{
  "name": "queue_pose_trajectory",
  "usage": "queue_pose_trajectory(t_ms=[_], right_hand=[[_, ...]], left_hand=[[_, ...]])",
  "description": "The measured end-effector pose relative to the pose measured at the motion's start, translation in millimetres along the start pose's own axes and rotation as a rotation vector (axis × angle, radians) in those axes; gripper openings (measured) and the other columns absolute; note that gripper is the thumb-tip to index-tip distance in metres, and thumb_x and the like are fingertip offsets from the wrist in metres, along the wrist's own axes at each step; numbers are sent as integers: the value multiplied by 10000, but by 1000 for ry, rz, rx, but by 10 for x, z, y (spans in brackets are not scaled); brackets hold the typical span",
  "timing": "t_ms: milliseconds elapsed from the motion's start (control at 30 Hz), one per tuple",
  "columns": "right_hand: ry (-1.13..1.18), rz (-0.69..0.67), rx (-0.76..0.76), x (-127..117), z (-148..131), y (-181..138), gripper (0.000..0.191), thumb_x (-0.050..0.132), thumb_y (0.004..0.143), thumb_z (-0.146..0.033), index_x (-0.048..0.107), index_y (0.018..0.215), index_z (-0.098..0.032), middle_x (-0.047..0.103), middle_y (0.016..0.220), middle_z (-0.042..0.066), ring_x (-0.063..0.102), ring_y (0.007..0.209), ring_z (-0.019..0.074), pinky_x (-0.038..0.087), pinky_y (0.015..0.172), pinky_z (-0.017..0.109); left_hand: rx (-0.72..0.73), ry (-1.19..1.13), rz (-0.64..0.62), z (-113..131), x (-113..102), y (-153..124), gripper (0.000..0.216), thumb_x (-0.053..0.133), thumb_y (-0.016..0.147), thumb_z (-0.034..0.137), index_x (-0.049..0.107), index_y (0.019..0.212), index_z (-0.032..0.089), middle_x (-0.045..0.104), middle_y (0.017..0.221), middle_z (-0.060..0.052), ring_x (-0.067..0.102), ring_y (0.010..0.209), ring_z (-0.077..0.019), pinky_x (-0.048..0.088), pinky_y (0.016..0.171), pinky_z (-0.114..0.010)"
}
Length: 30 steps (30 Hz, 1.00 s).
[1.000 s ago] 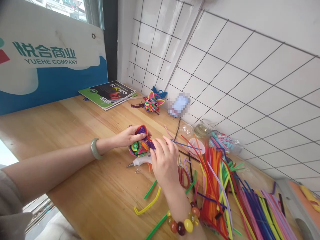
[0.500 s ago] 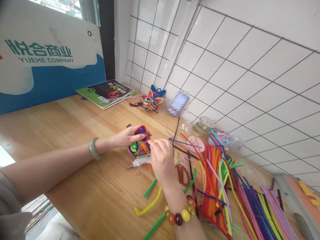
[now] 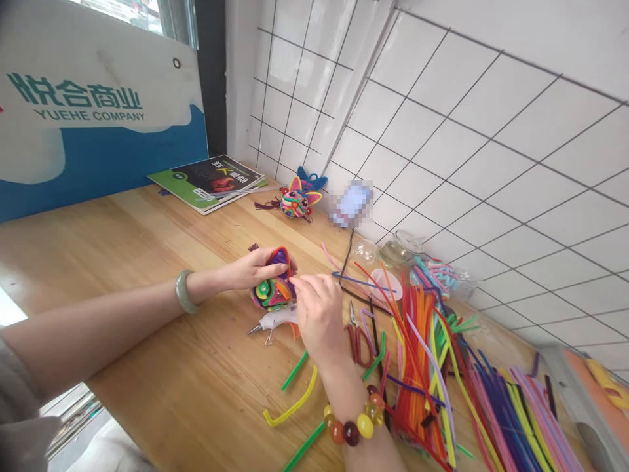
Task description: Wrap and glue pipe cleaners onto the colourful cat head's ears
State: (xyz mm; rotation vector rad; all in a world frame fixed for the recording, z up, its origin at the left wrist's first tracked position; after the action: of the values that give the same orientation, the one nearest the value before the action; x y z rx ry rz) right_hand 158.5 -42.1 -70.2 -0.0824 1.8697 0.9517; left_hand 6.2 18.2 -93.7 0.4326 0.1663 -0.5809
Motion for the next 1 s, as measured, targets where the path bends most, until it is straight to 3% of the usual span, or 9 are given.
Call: queue_pose_trajectory(t_ms=[500,867,1000], right_hand=[[203,92,23,-21,19,-37,223,485,842,-113,648,949,-221,667,921,46,548,892,193,469,803,399],[130,79,45,-7,40,-28,273,443,860,-147,593,1080,-206,643,977,74,547,945,205,464,830,407],[134,72,65,-4,37,-27,246,422,868,-163,614,1015,-208,620,971,80,549,943,208,462,828,402]], left_hand=[[-7,-16,10,7,5,-10,290,423,866,353,540,963,107,604,931,-79,562,842,-151,456,760,-271],[-34,-48,-5,12,9,-12,287,432,859,366,537,939,111,607,908,-65,561,811,-148,465,728,-262],[-33,-52,-4,20,10,-11,288,446,851,371,543,932,111,609,898,-64,561,810,-149,465,729,-260]])
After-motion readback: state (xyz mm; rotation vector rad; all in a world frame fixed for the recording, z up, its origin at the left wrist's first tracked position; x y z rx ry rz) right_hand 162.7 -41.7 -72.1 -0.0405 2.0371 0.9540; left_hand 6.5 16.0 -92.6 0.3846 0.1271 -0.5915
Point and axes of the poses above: each hand's wrist, its own y-axis towards the middle knuckle, its own x-axis out of the palm, z = x × y, the point moved 3 cm from there along y, towards the middle knuckle
